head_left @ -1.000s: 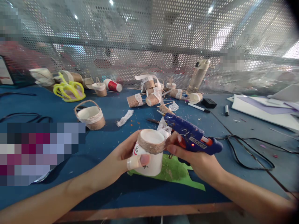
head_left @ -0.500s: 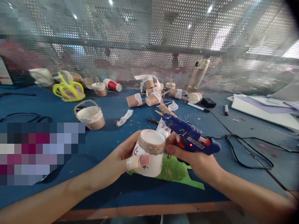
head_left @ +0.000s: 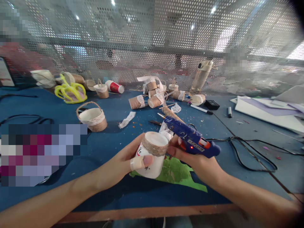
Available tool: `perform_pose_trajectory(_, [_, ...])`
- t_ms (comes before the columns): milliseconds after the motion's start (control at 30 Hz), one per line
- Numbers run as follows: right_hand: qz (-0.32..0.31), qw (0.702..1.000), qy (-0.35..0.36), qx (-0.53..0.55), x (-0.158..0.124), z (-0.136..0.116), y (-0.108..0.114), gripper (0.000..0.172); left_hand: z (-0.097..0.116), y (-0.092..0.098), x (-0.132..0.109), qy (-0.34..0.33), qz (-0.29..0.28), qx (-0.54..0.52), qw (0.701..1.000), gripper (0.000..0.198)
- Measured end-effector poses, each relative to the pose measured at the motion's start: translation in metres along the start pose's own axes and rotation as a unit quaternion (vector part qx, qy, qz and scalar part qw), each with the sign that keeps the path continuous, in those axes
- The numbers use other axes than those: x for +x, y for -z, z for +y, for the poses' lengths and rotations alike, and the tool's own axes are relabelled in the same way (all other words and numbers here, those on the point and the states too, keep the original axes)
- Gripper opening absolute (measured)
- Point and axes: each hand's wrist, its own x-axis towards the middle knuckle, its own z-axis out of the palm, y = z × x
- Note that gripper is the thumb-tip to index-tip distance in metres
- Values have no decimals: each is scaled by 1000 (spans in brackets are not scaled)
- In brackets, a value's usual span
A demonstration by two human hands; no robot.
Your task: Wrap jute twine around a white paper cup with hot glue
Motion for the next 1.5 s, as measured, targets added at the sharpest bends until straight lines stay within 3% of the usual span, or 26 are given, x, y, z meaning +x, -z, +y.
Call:
perform_pose_trajectory(200, [36, 999, 2, 0, 1, 5, -2, 22, 4, -8, 3, 37, 16, 22, 999, 55])
perform_pose_trajectory(467, [21, 999, 27, -40, -1, 5, 0, 13, 11, -13, 3, 49, 85, -43, 994, 58])
perform_pose_trajectory(767, [15, 996, 60, -57, -5, 4, 4, 11, 6, -1, 2, 17, 29, -161, 986, 36])
perform_pose_trajectory(967, [-10, 995, 96, -9, -6, 12, 3, 15, 4, -4, 3, 50, 28, -110, 992, 50])
perform_pose_trajectory(1100, [-17, 990, 142, -2, -8, 9, 4, 21, 8, -4, 3, 12, 31, -107, 994, 41])
perform_pose_trajectory(1300, [-60, 977, 181, -93, -11, 3, 15, 27, 12, 5, -1, -27, 51, -85, 995, 38])
perform_pose_trajectory(1500, [-103, 969, 192, -119, -11, 7, 26, 20, 13, 9, -6, -71, 76, -94, 990, 33])
